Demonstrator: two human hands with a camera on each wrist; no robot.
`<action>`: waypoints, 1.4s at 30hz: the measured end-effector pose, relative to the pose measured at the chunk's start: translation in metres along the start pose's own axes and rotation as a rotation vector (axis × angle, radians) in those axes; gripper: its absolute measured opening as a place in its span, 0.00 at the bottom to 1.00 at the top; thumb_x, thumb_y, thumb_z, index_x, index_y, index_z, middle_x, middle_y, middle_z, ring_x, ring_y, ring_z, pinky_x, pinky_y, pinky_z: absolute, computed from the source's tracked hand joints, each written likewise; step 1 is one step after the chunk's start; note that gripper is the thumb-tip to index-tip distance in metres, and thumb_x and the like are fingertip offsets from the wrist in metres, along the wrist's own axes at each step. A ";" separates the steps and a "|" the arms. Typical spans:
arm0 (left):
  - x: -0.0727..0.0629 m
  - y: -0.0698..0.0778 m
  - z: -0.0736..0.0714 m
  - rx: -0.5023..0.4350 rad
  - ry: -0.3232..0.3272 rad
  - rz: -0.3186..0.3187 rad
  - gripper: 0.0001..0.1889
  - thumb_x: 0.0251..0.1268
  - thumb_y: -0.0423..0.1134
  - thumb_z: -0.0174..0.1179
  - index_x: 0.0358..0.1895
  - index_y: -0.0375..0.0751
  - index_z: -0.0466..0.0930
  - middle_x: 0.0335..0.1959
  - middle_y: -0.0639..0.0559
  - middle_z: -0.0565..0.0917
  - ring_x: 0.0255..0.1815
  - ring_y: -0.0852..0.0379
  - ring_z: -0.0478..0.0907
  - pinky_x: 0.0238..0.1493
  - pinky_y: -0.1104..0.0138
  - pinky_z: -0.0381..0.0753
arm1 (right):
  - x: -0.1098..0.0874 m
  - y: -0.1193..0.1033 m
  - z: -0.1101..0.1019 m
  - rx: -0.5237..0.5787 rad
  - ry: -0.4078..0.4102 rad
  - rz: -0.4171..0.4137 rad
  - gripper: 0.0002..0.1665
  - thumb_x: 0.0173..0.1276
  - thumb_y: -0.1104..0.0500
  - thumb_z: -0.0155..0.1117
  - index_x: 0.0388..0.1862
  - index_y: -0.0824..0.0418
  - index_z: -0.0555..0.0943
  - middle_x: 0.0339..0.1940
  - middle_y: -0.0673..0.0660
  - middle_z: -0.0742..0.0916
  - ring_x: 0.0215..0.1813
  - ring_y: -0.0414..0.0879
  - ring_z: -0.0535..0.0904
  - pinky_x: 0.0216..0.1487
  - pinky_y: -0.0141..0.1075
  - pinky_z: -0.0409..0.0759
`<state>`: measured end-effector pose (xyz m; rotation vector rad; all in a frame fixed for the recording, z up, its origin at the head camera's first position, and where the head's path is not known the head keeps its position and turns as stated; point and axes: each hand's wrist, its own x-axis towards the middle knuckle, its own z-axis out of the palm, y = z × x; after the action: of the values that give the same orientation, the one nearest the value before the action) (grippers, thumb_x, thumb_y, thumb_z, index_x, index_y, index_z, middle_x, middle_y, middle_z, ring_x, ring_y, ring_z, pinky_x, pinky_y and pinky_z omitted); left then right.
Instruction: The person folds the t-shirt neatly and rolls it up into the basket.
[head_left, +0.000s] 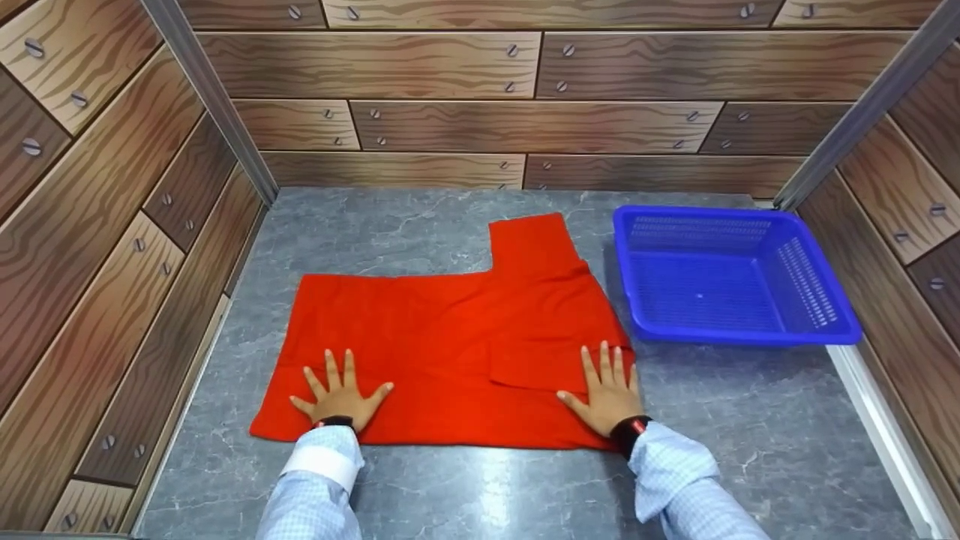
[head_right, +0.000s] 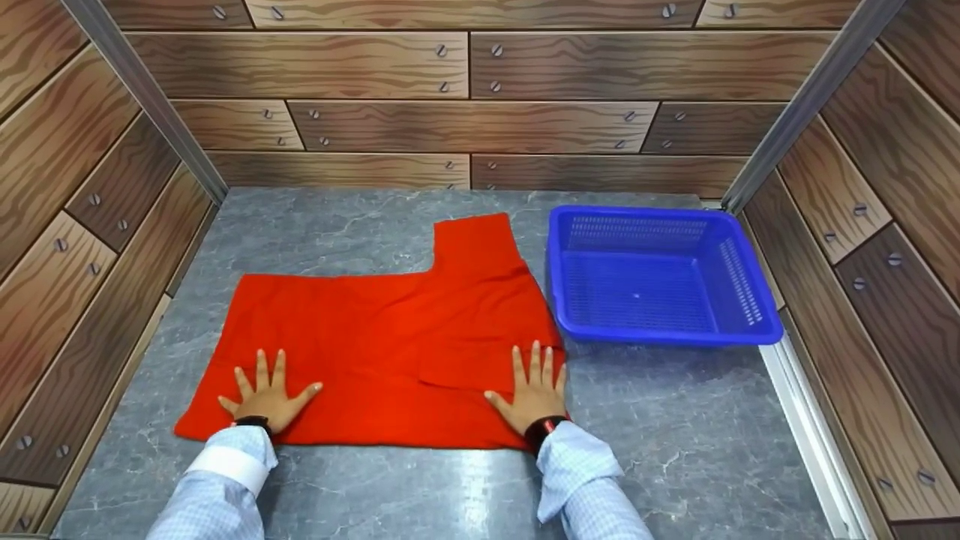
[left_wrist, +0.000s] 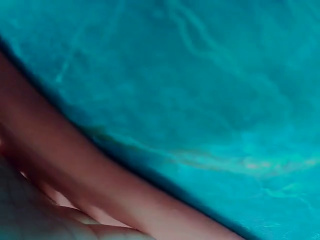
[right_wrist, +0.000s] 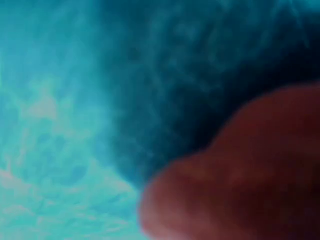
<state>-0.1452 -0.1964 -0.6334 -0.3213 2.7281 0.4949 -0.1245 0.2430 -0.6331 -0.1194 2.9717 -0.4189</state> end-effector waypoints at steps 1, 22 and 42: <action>0.001 0.002 -0.001 -0.002 0.007 -0.003 0.58 0.54 0.82 0.40 0.80 0.50 0.33 0.80 0.38 0.28 0.75 0.22 0.21 0.59 0.24 0.17 | 0.000 0.000 -0.002 -0.001 -0.009 0.012 0.56 0.67 0.27 0.48 0.80 0.59 0.48 0.80 0.71 0.48 0.80 0.69 0.39 0.75 0.66 0.37; 0.050 -0.012 -0.072 -0.320 0.119 -0.201 0.37 0.75 0.42 0.46 0.76 0.26 0.40 0.77 0.25 0.39 0.76 0.22 0.33 0.77 0.40 0.42 | 0.077 -0.002 -0.064 0.585 0.088 0.302 0.43 0.74 0.56 0.50 0.76 0.78 0.45 0.75 0.77 0.57 0.77 0.68 0.54 0.78 0.52 0.51; 0.058 -0.020 -0.062 -0.593 0.267 -0.176 0.31 0.74 0.32 0.44 0.76 0.26 0.47 0.70 0.23 0.57 0.73 0.31 0.57 0.76 0.49 0.54 | 0.093 0.001 -0.054 0.743 0.222 0.327 0.38 0.69 0.68 0.50 0.74 0.78 0.51 0.72 0.78 0.64 0.66 0.68 0.70 0.72 0.52 0.65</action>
<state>-0.2110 -0.2468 -0.6064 -0.8181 2.6992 1.2869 -0.2248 0.2497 -0.5934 0.5066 2.7284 -1.5030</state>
